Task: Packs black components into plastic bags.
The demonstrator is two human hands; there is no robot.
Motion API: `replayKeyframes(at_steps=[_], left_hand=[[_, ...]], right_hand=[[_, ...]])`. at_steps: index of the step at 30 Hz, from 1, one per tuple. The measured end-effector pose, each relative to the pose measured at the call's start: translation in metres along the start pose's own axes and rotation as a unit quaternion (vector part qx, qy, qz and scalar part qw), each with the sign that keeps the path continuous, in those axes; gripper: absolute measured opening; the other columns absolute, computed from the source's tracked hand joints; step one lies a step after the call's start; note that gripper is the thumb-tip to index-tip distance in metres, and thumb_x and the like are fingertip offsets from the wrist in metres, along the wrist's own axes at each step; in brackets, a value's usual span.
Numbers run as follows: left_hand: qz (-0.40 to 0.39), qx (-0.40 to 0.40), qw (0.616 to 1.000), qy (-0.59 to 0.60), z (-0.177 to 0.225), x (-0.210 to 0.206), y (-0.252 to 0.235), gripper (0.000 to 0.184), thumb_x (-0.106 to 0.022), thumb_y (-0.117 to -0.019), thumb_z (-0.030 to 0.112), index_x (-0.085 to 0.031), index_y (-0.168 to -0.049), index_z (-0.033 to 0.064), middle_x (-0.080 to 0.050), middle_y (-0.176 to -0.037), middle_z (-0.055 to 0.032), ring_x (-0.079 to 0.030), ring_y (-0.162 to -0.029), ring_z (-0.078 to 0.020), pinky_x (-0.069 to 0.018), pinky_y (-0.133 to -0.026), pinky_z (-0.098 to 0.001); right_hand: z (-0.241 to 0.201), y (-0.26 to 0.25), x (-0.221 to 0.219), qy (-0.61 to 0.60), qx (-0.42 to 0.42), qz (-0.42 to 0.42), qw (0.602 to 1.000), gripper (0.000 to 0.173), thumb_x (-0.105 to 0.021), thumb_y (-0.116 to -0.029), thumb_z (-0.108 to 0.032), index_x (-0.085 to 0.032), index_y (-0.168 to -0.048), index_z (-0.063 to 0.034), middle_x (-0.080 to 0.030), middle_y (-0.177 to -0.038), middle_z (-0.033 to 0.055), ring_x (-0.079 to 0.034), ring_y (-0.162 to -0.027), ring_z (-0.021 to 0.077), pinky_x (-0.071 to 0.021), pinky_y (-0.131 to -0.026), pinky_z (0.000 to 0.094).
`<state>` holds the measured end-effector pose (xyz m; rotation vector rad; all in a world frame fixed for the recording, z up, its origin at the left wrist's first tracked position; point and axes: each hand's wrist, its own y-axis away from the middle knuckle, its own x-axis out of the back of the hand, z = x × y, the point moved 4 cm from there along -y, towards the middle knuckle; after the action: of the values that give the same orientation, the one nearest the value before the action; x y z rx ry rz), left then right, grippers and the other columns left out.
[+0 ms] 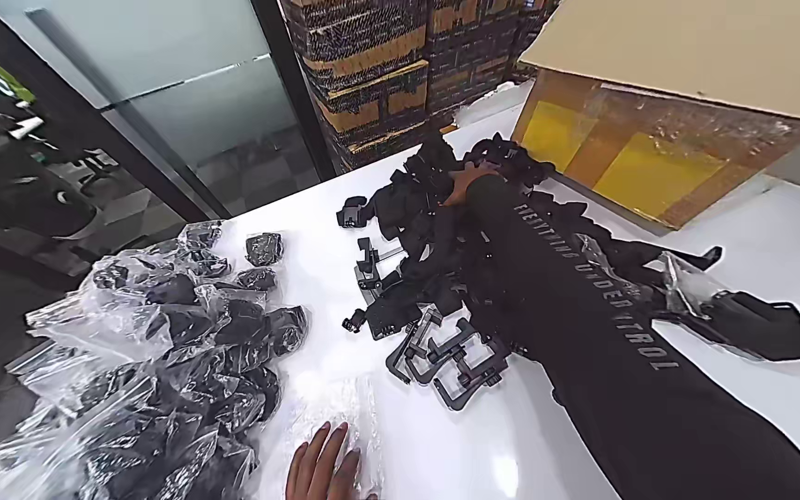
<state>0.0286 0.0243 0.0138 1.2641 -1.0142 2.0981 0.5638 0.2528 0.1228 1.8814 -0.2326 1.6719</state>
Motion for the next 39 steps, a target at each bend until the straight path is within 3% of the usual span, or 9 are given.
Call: replayKeyframes(at_steps=[2,8,12,16,20,24,26,32,39], left_hand=[[0.007,-0.005,1.000,0.002,-0.001,-0.002,0.001,0.047,-0.055,-0.0990,0.050,-0.070,-0.121,0.0116,-0.062,-0.138,-0.0202,-0.053,-0.135,-0.0387,-0.0392,-0.111,-0.0588],[0.006,-0.007,1.000,0.008,0.001,0.000,0.002,0.044,-0.059,-0.0975,0.047,-0.071,-0.121,0.0115,-0.062,-0.140,-0.0170,-0.053,-0.136,-0.0383,-0.0415,-0.109,-0.0609],[0.026,-0.020,0.999,-0.007,0.000,-0.004,0.003,0.044,-0.055,-0.0976,0.048,-0.073,-0.118,0.0137,-0.064,-0.139,-0.0131,-0.055,-0.134,-0.0355,-0.0448,-0.107,-0.0586],[0.042,-0.028,0.999,-0.019,-0.002,-0.008,0.002,0.046,-0.051,-0.0975,0.050,-0.074,-0.115,0.0145,-0.065,-0.137,-0.0111,-0.057,-0.132,-0.0346,-0.0467,-0.104,-0.0587],[0.037,-0.026,0.999,-0.014,-0.002,-0.008,0.002,0.046,-0.051,-0.0973,0.050,-0.074,-0.115,0.0137,-0.065,-0.136,-0.0112,-0.057,-0.131,-0.0350,-0.0469,-0.104,-0.0595],[0.046,-0.032,0.998,-0.015,-0.003,-0.010,0.002,0.046,-0.052,-0.0965,0.050,-0.075,-0.114,0.0142,-0.067,-0.134,-0.0107,-0.059,-0.129,-0.0347,-0.0485,-0.102,-0.0590],[0.040,-0.033,0.999,-0.015,-0.004,-0.010,0.002,0.046,-0.052,-0.0972,0.050,-0.074,-0.116,0.0141,-0.066,-0.136,-0.0109,-0.058,-0.130,-0.0349,-0.0481,-0.103,-0.0592],[0.043,-0.029,0.999,-0.012,-0.003,-0.009,0.001,0.048,-0.050,-0.0976,0.051,-0.074,-0.116,0.0132,-0.066,-0.135,-0.0117,-0.059,-0.129,-0.0356,-0.0476,-0.103,-0.0602],[0.054,-0.034,0.998,-0.014,-0.003,-0.008,0.002,0.049,-0.049,-0.0984,0.052,-0.074,-0.117,0.0133,-0.066,-0.136,-0.0120,-0.059,-0.129,-0.0353,-0.0471,-0.103,-0.0602]], right_hand=[[0.003,-0.022,-0.024,-0.006,-0.013,0.118,0.993,0.089,-0.084,-0.0732,-0.058,-0.055,-0.149,-0.0208,-0.035,-0.160,0.0277,-0.030,-0.142,0.0606,-0.0361,-0.095,0.0828],[0.006,0.015,-0.038,-0.042,0.047,0.214,0.975,0.050,-0.082,-0.0760,-0.037,-0.073,-0.114,-0.0051,-0.057,-0.141,0.0230,-0.042,-0.137,0.0547,-0.0468,-0.088,0.0772],[0.014,0.045,-0.033,-0.078,0.100,0.168,0.977,0.041,-0.077,-0.0811,-0.038,-0.076,-0.111,-0.0108,-0.066,-0.127,0.0184,-0.055,-0.125,0.0466,-0.0485,-0.090,0.0715],[0.006,0.077,-0.028,-0.188,0.227,0.115,0.949,0.025,-0.074,-0.0882,-0.026,-0.072,-0.096,-0.0019,-0.068,-0.104,0.0200,-0.065,-0.099,0.0364,-0.0502,-0.085,0.0624],[-0.026,0.142,-0.053,-0.169,0.322,0.110,0.925,0.028,-0.070,-0.0894,-0.028,-0.073,-0.107,-0.0061,-0.067,-0.120,0.0133,-0.065,-0.111,0.0314,-0.0518,-0.093,0.0593],[-0.052,0.222,-0.076,-0.089,0.365,0.208,0.903,0.024,-0.068,-0.0846,-0.036,-0.075,-0.096,-0.0157,-0.064,-0.128,0.0046,-0.058,-0.117,0.0308,-0.0533,-0.086,0.0549],[-0.057,0.256,-0.090,-0.069,0.371,0.216,0.900,0.031,-0.065,-0.0892,-0.042,-0.073,-0.104,-0.0169,-0.058,-0.139,0.0054,-0.053,-0.128,0.0337,-0.0546,-0.086,0.0567],[-0.064,0.318,-0.156,0.028,0.427,0.227,0.875,0.059,-0.055,-0.0915,-0.065,-0.066,-0.130,-0.0208,-0.041,-0.160,0.0132,-0.030,-0.148,0.0473,-0.0350,-0.101,0.0761],[-0.073,0.370,-0.194,0.037,0.496,0.281,0.821,0.071,-0.057,-0.0884,-0.072,-0.057,-0.144,-0.0276,-0.041,-0.161,0.0093,-0.033,-0.149,0.0430,-0.0266,-0.105,0.0812]])
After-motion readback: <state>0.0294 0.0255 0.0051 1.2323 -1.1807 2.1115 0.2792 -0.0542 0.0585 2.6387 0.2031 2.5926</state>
